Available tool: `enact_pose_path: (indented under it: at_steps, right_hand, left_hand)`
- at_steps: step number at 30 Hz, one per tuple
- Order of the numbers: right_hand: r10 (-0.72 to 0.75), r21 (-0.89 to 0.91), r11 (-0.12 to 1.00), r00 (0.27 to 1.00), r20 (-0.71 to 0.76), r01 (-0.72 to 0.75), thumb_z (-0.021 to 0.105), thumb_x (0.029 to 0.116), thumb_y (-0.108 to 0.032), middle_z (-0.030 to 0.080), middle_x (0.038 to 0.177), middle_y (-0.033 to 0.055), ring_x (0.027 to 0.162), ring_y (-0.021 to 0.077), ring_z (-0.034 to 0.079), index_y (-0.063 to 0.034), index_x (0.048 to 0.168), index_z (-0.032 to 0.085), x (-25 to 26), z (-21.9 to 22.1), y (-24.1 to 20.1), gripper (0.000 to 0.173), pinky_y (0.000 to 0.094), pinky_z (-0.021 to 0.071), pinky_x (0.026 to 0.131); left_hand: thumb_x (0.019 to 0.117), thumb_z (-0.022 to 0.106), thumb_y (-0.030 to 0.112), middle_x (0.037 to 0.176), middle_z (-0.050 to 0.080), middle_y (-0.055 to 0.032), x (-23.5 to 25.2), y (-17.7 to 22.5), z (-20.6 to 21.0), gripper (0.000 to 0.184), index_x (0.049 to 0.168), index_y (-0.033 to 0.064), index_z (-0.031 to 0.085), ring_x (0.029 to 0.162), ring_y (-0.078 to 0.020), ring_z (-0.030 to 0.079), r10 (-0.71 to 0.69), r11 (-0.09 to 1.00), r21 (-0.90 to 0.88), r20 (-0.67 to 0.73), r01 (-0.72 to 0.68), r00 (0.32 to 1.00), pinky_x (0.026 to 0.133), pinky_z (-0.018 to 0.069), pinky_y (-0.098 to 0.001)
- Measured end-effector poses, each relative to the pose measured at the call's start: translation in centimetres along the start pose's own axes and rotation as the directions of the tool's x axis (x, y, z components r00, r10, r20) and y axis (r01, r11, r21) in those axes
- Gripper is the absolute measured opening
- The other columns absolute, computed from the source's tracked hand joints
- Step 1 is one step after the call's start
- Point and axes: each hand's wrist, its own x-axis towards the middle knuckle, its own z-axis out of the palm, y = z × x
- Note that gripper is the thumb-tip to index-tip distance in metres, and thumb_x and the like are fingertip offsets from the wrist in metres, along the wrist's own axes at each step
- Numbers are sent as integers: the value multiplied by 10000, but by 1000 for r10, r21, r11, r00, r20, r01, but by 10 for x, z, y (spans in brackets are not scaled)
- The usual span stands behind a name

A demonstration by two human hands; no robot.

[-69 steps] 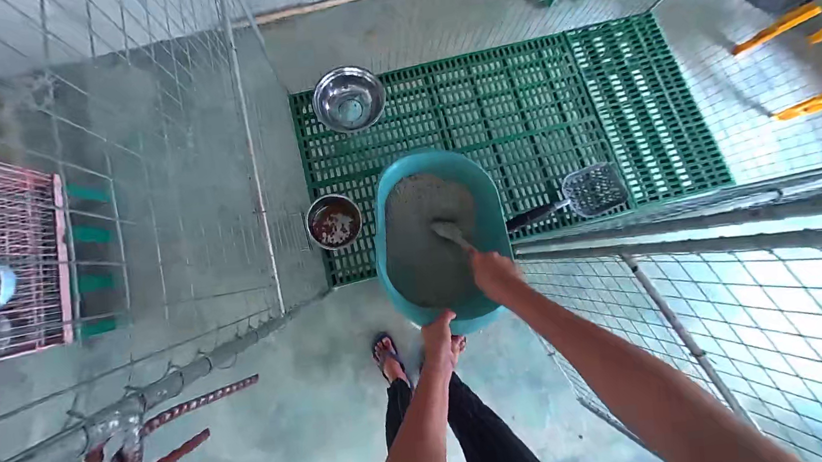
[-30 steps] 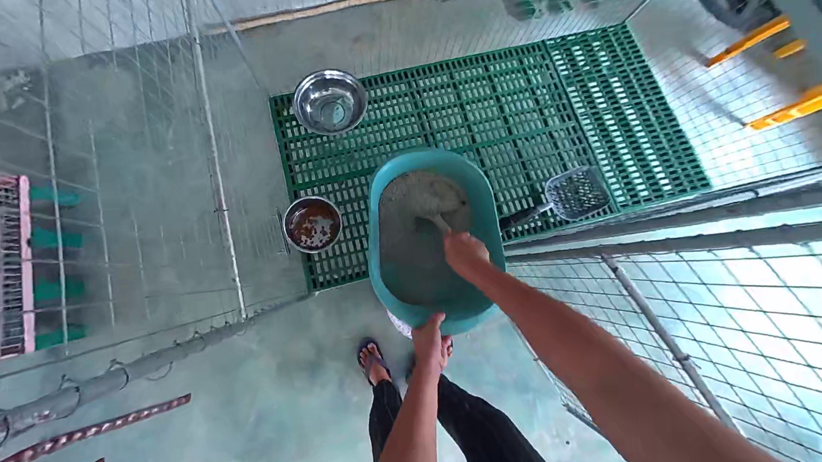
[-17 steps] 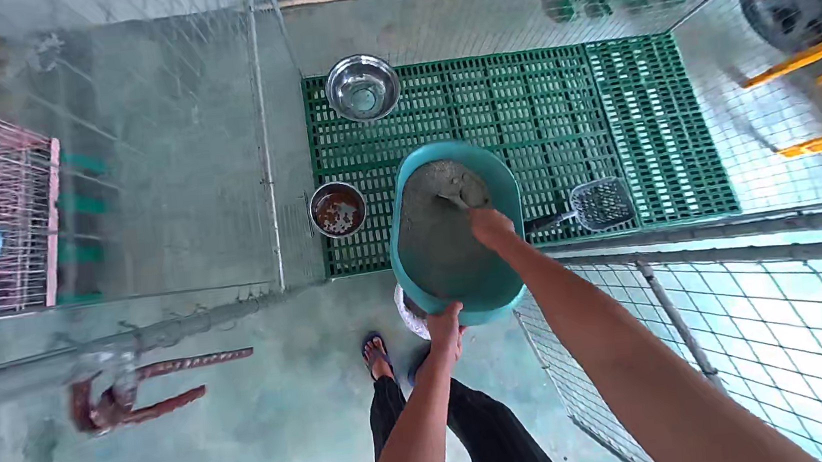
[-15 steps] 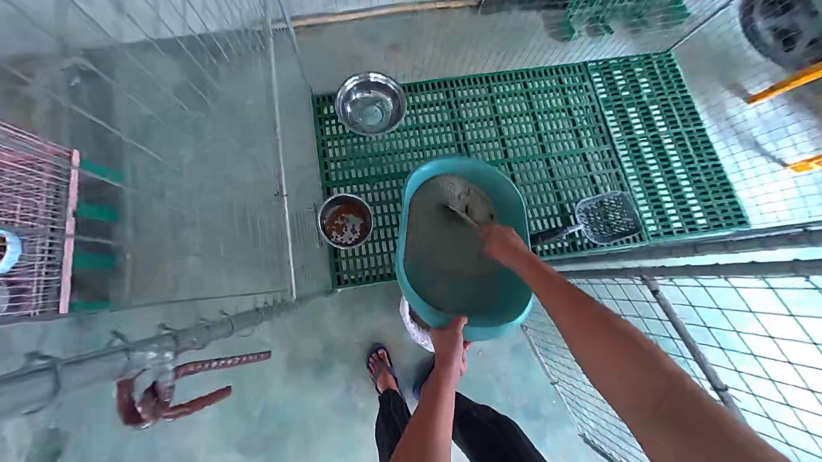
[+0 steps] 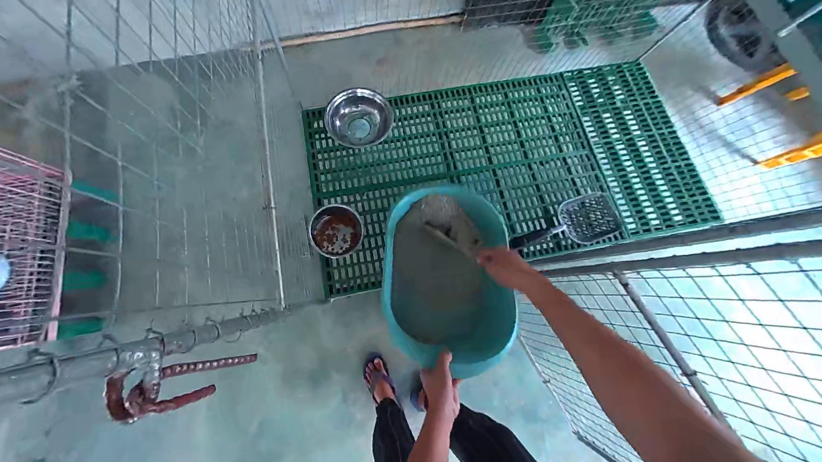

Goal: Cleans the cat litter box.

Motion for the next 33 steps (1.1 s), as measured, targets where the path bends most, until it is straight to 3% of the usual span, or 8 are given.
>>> enact_pose_path:
  at_steps: [5, 8, 12, 17, 21, 24, 29, 33]
  right_hand:
    - [124, -174, 977, 992, -14, -125, 376, 1109, -247, 624, 1380, 244, 1282, 450, 595, -157, 1533, 499, -65, 23, 9, 450, 654, 457, 1040]
    - [171, -346, 925, 985, 17, -155, 350, 1125, -248, 581, 1398, 304, 1249, 506, 597, -154, 1563, 450, -77, 43, 11, 459, 669, 488, 992]
    - [134, -366, 923, 991, 11, -121, 444, 1063, -58, 509, 1442, 344, 1279, 519, 563, -36, 1592, 337, -28, 52, -8, 540, 649, 497, 1000]
    - [124, -314, 939, 989, -79, -143, 422, 1083, -121, 519, 1475, 291, 1348, 453, 539, 14, 1503, 455, 50, 6, -49, 442, 620, 461, 1062]
    - [95, -312, 945, 995, -35, -101, 425, 1097, -160, 560, 1417, 310, 1318, 480, 553, 29, 1428, 537, 25, 3, -21, 397, 655, 457, 1053]
    - [193, -419, 890, 981, -7, -178, 434, 1070, -63, 551, 1403, 328, 1287, 490, 575, 29, 1525, 396, -10, 32, -25, 466, 623, 503, 1005]
    - [195, -370, 905, 977, -83, -212, 449, 1055, -41, 518, 1457, 304, 1335, 447, 553, 41, 1544, 350, 49, 20, -39, 505, 584, 497, 1036]
    - [92, -279, 954, 993, -71, -109, 367, 1125, -192, 552, 1436, 304, 1341, 469, 544, -13, 1496, 484, 63, -8, 5, 429, 633, 443, 1085]
  left_hand:
    - [989, 639, 64, 1163, 607, -267, 10, 39, 46, 439, 1372, -72, 473, 897, -283, 641, 67, 996, 47, 55, -69, 996, 740, 570, -414]
    - [997, 633, 67, 1199, 598, -281, 22, 46, 51, 452, 1390, -71, 457, 933, -297, 647, 81, 995, 48, 78, -85, 994, 764, 576, -414]
    - [1004, 615, 50, 1227, 583, -295, 26, 19, 35, 459, 1406, -80, 434, 961, -311, 643, 53, 998, 32, 71, -55, 996, 791, 577, -429]
    - [995, 626, 34, 1223, 587, -279, 26, 26, 33, 467, 1403, -75, 428, 967, -299, 651, 31, 999, -13, 81, -30, 996, 794, 585, -419]
    - [1001, 623, 50, 1156, 616, -274, 25, 37, 28, 419, 1359, -98, 462, 905, -282, 670, 30, 999, 18, 83, -31, 996, 765, 597, -407]
    - [1000, 622, 42, 1147, 612, -268, 24, 35, 25, 412, 1356, -90, 461, 894, -278, 662, 7, 1000, 18, 88, -9, 996, 751, 589, -403]
    - [993, 621, 27, 1099, 621, -247, 26, 33, 30, 384, 1328, -92, 474, 846, -253, 664, 27, 1000, -2, 87, -27, 996, 721, 588, -376]
    - [1002, 610, 42, 1100, 630, -242, 23, 28, 25, 357, 1312, -88, 493, 865, -254, 670, 47, 999, -5, 81, -47, 996, 734, 594, -387]
